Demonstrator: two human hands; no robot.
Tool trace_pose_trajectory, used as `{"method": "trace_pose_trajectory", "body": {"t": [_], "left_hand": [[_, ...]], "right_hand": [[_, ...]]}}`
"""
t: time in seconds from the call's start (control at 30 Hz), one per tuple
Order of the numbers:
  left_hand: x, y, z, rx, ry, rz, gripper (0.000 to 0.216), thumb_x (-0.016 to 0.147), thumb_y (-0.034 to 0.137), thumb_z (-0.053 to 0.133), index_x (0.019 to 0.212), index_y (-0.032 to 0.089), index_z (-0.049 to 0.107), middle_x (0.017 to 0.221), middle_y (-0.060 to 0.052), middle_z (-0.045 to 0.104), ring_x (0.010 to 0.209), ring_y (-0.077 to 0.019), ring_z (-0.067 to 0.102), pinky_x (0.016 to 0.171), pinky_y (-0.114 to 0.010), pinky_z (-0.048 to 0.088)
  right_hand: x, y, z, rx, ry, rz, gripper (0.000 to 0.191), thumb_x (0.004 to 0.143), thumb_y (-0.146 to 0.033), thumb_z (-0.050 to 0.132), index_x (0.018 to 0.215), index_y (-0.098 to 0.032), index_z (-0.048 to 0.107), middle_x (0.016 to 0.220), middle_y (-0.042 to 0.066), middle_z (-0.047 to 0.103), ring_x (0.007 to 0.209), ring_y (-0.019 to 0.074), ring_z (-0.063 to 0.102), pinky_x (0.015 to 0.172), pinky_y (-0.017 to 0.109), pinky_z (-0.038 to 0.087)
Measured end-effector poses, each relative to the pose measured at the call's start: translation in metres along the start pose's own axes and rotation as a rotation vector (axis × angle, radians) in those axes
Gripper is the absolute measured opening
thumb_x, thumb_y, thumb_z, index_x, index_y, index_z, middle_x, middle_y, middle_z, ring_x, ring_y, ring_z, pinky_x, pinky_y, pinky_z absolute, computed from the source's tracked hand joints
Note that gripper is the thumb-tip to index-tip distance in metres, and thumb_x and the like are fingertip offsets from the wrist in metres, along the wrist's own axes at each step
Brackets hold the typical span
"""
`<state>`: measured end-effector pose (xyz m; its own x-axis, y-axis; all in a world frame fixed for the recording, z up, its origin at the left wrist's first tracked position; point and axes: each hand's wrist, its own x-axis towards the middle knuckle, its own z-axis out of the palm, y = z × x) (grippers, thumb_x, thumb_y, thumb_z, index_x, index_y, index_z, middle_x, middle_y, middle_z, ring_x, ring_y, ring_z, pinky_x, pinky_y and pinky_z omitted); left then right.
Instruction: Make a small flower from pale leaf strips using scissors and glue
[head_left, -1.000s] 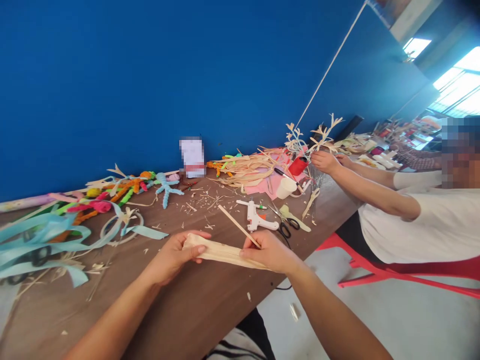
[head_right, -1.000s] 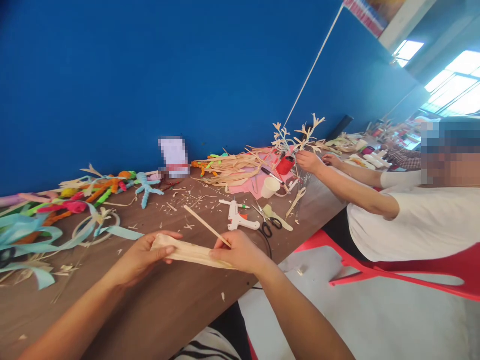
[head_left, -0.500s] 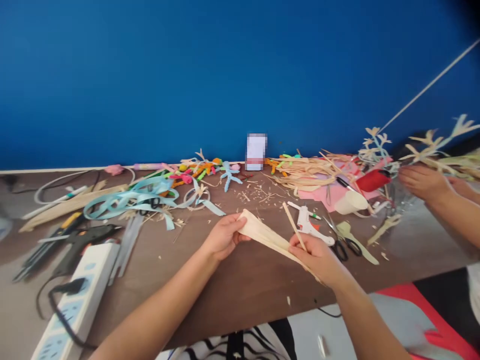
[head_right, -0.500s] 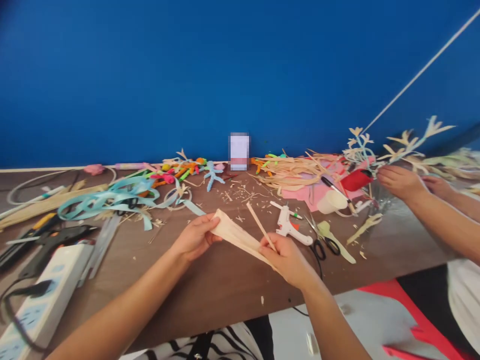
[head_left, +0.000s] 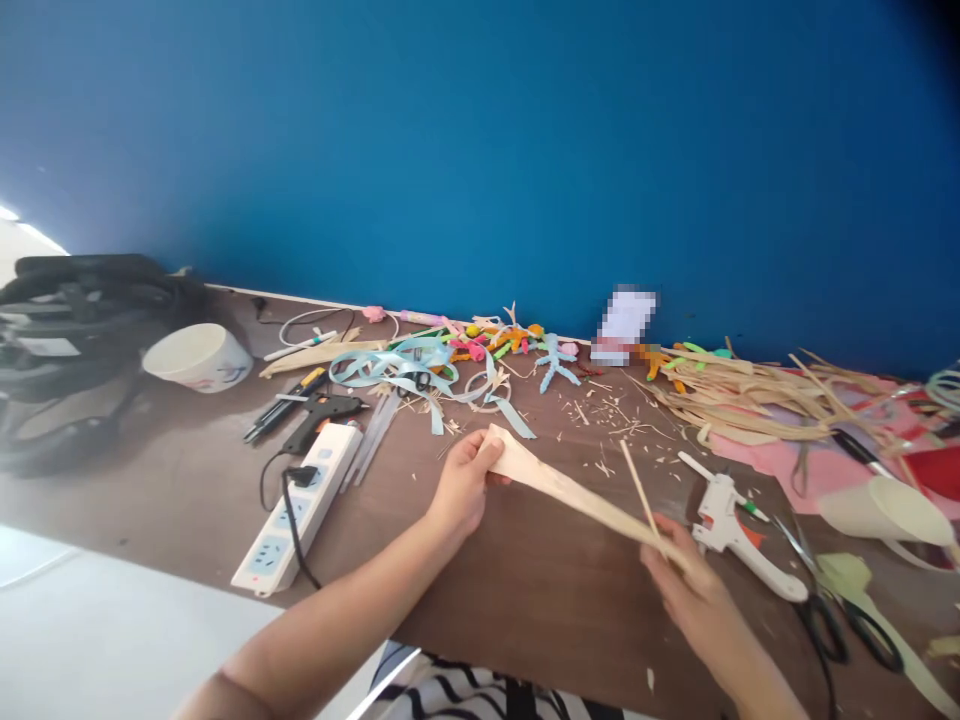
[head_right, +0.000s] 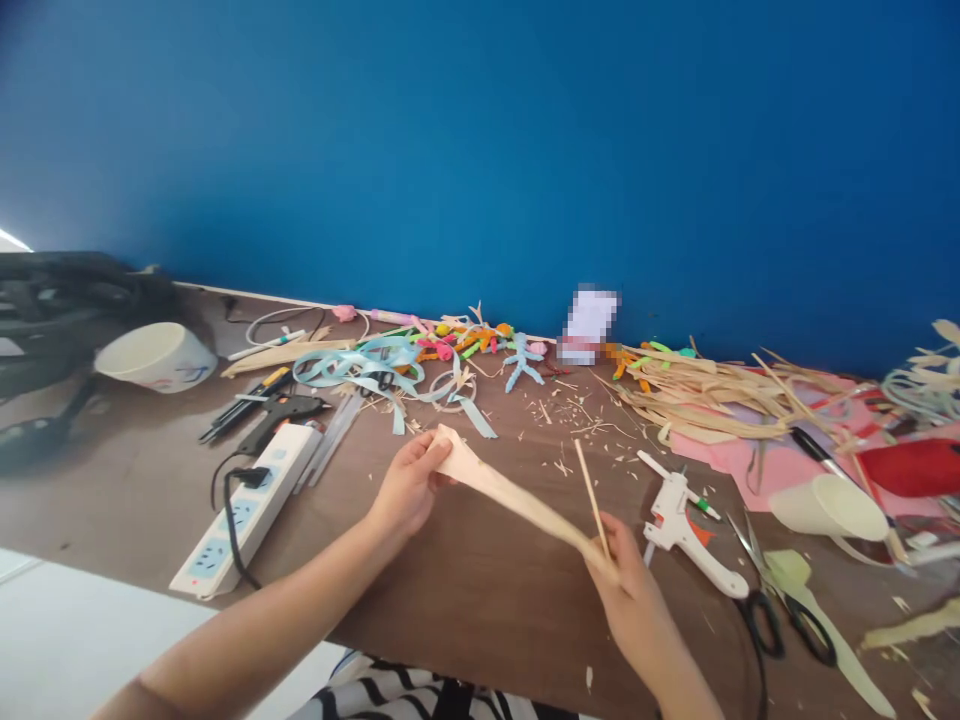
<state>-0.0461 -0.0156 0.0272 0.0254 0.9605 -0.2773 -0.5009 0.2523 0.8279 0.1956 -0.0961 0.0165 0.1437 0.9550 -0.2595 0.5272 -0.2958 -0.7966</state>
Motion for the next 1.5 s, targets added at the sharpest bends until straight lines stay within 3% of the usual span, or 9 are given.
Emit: {"method": "trace_pose_trajectory", "body": {"t": [0.13, 0.27, 0.37, 0.47, 0.57, 0.67, 0.9, 1.13, 1.5], "left_hand": [[-0.006, 0.001, -0.009, -0.126, 0.042, -0.145, 0.020, 0.064, 0.022, 0.066, 0.076, 0.014, 0.052, 0.072, -0.001, 0.060, 0.059, -0.0087, 0.058, 0.048, -0.015, 0.046], [-0.014, -0.010, 0.001, -0.205, -0.019, -0.286, 0.022, 0.062, 0.019, 0.067, 0.076, 0.015, 0.050, 0.072, -0.002, 0.061, 0.060, -0.0091, 0.059, 0.047, -0.015, 0.046], [-0.022, -0.022, 0.020, -0.228, -0.092, -0.301, 0.025, 0.061, 0.022, 0.068, 0.070, 0.015, 0.046, 0.065, 0.001, 0.058, 0.053, -0.0070, 0.055, 0.043, -0.014, 0.042], [-0.030, -0.034, 0.042, -0.261, -0.169, -0.352, 0.032, 0.055, 0.024, 0.072, 0.069, 0.016, 0.044, 0.061, 0.003, 0.054, 0.047, -0.0056, 0.049, 0.042, -0.015, 0.039], [-0.033, -0.043, 0.058, -0.301, -0.282, -0.387, 0.034, 0.052, 0.023, 0.074, 0.069, 0.016, 0.044, 0.060, 0.003, 0.053, 0.049, -0.0062, 0.047, 0.046, -0.017, 0.037], [-0.026, -0.046, 0.064, -0.186, -0.351, -0.348, 0.031, 0.052, 0.024, 0.073, 0.068, 0.015, 0.047, 0.059, 0.003, 0.050, 0.050, -0.0066, 0.045, 0.049, -0.019, 0.035], [-0.004, -0.044, 0.062, 0.306, -0.554, -0.053, 0.013, 0.062, 0.023, 0.061, 0.067, 0.013, 0.054, 0.060, 0.002, 0.049, 0.056, -0.0087, 0.043, 0.055, -0.020, 0.033], [0.003, -0.056, 0.065, 0.454, -0.411, 0.130, 0.027, 0.072, 0.039, 0.051, 0.062, 0.015, 0.048, 0.052, 0.004, 0.038, 0.048, -0.0064, 0.032, 0.044, -0.019, 0.025], [0.016, -0.071, 0.055, 0.258, -0.297, 0.005, 0.032, 0.067, 0.044, 0.059, 0.065, 0.014, 0.049, 0.047, 0.007, 0.037, 0.041, -0.0046, 0.029, 0.042, -0.018, 0.022]], "right_hand": [[0.007, 0.017, 0.016, -0.297, 0.120, -0.150, 0.043, 0.078, -0.030, 0.035, 0.119, -0.018, 0.034, 0.089, 0.008, 0.052, 0.072, 0.0198, 0.056, 0.062, 0.033, 0.046], [0.006, 0.009, 0.022, -0.464, 0.260, -0.275, 0.038, 0.077, -0.032, 0.038, 0.111, -0.016, 0.045, 0.102, 0.015, 0.050, 0.092, 0.0280, 0.052, 0.074, 0.042, 0.044], [-0.004, -0.014, 0.024, -0.374, 0.264, -0.356, 0.039, 0.075, -0.040, 0.046, 0.107, -0.017, 0.048, 0.103, 0.013, 0.052, 0.093, 0.0265, 0.052, 0.076, 0.039, 0.045], [-0.014, -0.039, 0.030, -0.119, 0.170, -0.324, 0.039, 0.077, -0.042, 0.046, 0.107, -0.017, 0.047, 0.091, 0.009, 0.060, 0.071, 0.0188, 0.059, 0.060, 0.029, 0.048], [-0.014, -0.055, 0.035, -0.056, 0.217, -0.292, 0.030, 0.079, -0.041, 0.045, 0.092, -0.016, 0.056, 0.081, 0.009, 0.065, 0.069, 0.0201, 0.060, 0.061, 0.028, 0.047], [-0.008, -0.054, 0.031, -0.163, 0.280, -0.278, 0.030, 0.081, -0.042, 0.041, 0.081, -0.017, 0.059, 0.078, 0.011, 0.066, 0.075, 0.0232, 0.061, 0.063, 0.029, 0.046], [0.003, -0.041, 0.022, -0.486, 0.155, -0.221, 0.037, 0.083, -0.046, 0.030, 0.059, -0.023, 0.046, 0.052, 0.007, 0.060, 0.050, 0.0219, 0.057, 0.046, 0.028, 0.037], [0.006, -0.038, 0.020, -0.393, 0.159, -0.202, 0.038, 0.083, -0.047, 0.030, 0.057, -0.023, 0.043, 0.047, 0.006, 0.058, 0.047, 0.0200, 0.056, 0.047, 0.027, 0.037], [0.014, -0.048, 0.012, -0.102, 0.115, -0.059, 0.040, 0.083, -0.047, 0.032, 0.055, -0.020, 0.042, 0.040, -0.001, 0.051, 0.041, 0.0132, 0.051, 0.048, 0.023, 0.038]]}}
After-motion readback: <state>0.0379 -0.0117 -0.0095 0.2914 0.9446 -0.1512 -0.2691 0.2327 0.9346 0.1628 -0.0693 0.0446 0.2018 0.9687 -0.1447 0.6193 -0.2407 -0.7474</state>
